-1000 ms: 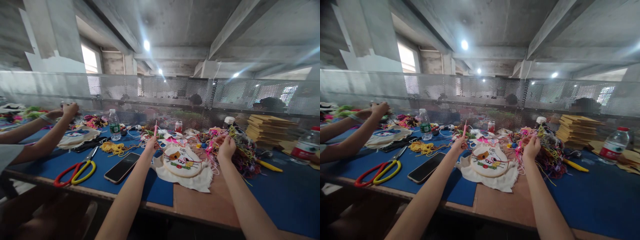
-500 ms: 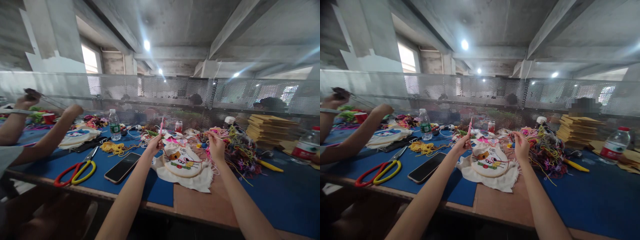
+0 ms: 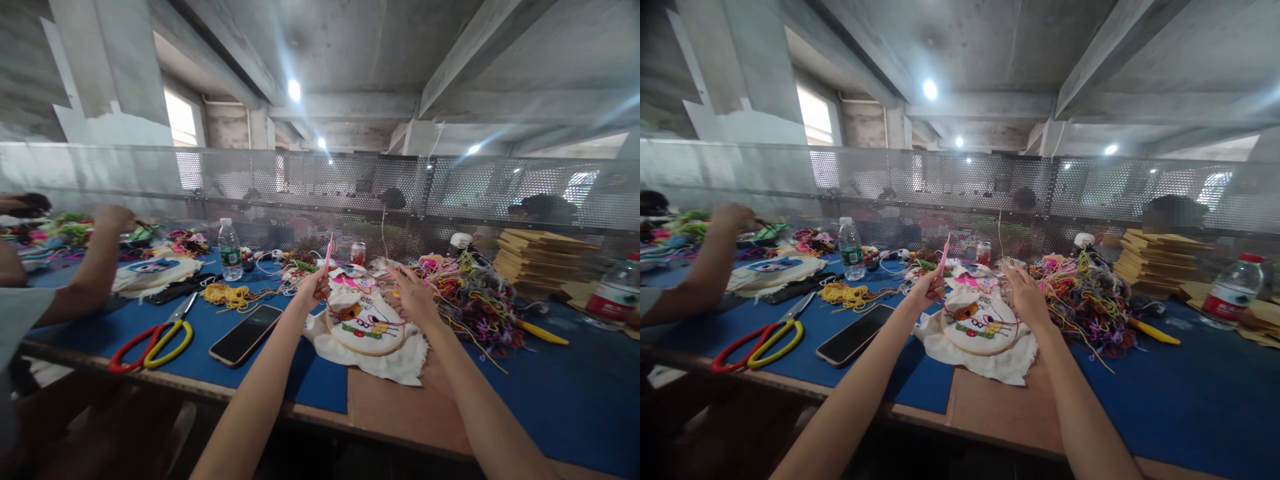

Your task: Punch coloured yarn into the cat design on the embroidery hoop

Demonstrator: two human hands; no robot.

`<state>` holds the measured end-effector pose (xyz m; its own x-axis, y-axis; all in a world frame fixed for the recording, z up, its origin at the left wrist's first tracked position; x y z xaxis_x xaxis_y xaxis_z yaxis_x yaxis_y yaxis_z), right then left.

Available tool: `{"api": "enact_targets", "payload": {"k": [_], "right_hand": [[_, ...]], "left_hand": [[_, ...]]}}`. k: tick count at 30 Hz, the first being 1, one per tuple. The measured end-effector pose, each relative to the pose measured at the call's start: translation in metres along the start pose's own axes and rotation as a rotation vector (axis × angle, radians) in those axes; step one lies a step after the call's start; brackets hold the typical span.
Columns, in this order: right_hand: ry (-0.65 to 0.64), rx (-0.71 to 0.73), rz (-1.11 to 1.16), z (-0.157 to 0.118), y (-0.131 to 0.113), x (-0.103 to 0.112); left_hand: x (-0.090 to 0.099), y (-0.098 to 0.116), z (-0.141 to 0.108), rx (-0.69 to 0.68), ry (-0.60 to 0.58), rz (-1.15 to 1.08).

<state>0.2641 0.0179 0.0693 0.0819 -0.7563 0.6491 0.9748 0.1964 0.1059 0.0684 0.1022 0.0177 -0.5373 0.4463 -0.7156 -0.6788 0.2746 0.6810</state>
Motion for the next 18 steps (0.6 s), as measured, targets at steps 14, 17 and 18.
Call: {"api": "enact_targets", "payload": {"k": [14,17,18], "right_hand": [[-0.144,-0.052,-0.035,-0.005,0.007,-0.023],[-0.275,-0.168,-0.103,-0.016,0.025,-0.04],[-0.326,-0.196,-0.131,-0.02,0.03,-0.046]], "left_hand": [[-0.019,-0.008,-0.008,0.113,-0.167,-0.034],[-0.032,-0.014,-0.016,0.188,-0.264,-0.056],[-0.035,-0.016,-0.019,0.214,-0.283,-0.056]]}}
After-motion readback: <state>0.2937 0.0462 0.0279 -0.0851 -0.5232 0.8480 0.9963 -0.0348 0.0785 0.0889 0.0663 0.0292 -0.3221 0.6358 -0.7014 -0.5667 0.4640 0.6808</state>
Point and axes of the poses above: each hand's wrist, its own z-axis towards the middle knuckle, its own x-axis out of the back of the hand, y = z × x, the point moved 10 cm from there along z, towards the middle knuckle, and after that the axes turned 11 degrees about -z, right-handed, at the moved point
